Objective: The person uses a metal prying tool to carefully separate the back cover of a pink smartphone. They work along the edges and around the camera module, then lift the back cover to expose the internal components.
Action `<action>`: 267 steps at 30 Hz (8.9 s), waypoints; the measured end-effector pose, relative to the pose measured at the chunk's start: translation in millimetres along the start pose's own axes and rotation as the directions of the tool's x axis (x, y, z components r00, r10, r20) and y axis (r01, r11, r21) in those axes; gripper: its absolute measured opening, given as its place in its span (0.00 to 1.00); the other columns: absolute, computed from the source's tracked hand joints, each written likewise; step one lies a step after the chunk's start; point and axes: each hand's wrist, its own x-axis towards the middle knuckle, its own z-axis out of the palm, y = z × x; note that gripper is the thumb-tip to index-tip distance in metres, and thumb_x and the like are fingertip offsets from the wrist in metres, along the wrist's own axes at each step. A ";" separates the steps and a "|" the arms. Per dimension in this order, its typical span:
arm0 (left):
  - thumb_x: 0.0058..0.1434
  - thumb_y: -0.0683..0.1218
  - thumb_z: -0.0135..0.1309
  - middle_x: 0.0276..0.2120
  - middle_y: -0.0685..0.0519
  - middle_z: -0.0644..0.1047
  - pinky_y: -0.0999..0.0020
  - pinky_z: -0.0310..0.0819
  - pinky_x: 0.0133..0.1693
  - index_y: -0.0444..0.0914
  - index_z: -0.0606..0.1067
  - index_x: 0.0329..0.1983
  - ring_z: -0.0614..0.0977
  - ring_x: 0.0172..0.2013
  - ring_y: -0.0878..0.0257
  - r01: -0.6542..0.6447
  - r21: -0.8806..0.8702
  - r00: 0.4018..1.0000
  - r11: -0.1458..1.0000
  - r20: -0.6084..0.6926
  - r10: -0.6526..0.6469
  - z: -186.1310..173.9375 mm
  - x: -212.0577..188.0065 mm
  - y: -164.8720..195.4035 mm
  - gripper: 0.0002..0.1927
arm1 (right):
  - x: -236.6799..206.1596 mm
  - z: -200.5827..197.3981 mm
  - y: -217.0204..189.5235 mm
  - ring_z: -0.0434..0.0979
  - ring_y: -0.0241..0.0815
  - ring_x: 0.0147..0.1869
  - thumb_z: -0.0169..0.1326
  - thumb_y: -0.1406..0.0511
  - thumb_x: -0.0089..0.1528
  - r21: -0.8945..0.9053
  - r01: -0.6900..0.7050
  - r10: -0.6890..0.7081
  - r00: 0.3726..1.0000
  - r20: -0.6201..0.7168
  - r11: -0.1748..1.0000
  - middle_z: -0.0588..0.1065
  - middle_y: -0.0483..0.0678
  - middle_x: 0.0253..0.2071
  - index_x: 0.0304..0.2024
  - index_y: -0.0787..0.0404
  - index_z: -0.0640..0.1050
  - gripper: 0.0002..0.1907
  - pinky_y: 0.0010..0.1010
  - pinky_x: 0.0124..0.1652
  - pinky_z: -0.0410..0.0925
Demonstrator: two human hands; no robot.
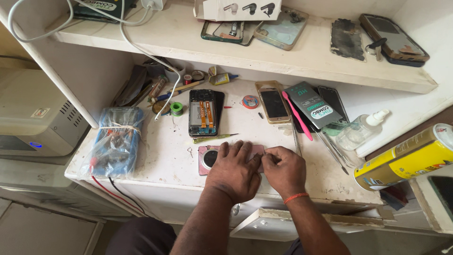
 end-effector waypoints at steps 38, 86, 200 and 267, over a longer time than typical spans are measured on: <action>0.59 0.54 0.48 0.66 0.37 0.64 0.38 0.48 0.66 0.41 0.72 0.64 0.63 0.68 0.43 0.005 0.019 0.999 1.000 0.035 -0.006 0.0 -0.2 -2.8 0.29 | -13.3 -4.2 -7.1 0.82 0.39 0.24 0.60 0.65 0.56 0.034 0.004 -0.003 0.999 -0.032 0.999 0.82 0.50 0.28 0.34 0.60 0.85 0.07 0.29 0.30 0.73; 0.61 0.55 0.47 0.65 0.37 0.65 0.38 0.49 0.66 0.40 0.73 0.63 0.64 0.67 0.44 -0.009 0.022 0.999 1.000 0.032 0.008 -1.6 -1.3 -1.0 0.28 | -43.9 -18.2 2.0 0.80 0.33 0.23 0.61 0.70 0.55 0.132 0.085 -0.076 0.995 -0.068 0.988 0.81 0.48 0.22 0.32 0.63 0.84 0.04 0.26 0.27 0.71; 0.58 0.55 0.50 0.64 0.37 0.67 0.37 0.51 0.65 0.40 0.74 0.62 0.65 0.66 0.43 -0.013 0.009 1.000 1.000 -0.028 0.014 2.0 0.7 -1.3 0.29 | -12.0 -13.3 -1.9 0.80 0.46 0.30 0.55 0.68 0.58 -0.052 0.174 -0.174 0.985 0.008 0.983 0.80 0.48 0.34 0.35 0.58 0.82 0.05 0.35 0.32 0.72; 0.58 0.54 0.49 0.63 0.37 0.68 0.38 0.53 0.64 0.39 0.75 0.60 0.66 0.65 0.43 -0.060 -0.004 0.997 0.998 -0.053 0.060 0.1 -0.4 -3.7 0.28 | -31.5 -23.4 -2.4 0.79 0.44 0.27 0.56 0.70 0.57 0.001 0.229 -0.229 0.973 -0.034 0.973 0.80 0.48 0.31 0.34 0.60 0.81 0.05 0.33 0.30 0.71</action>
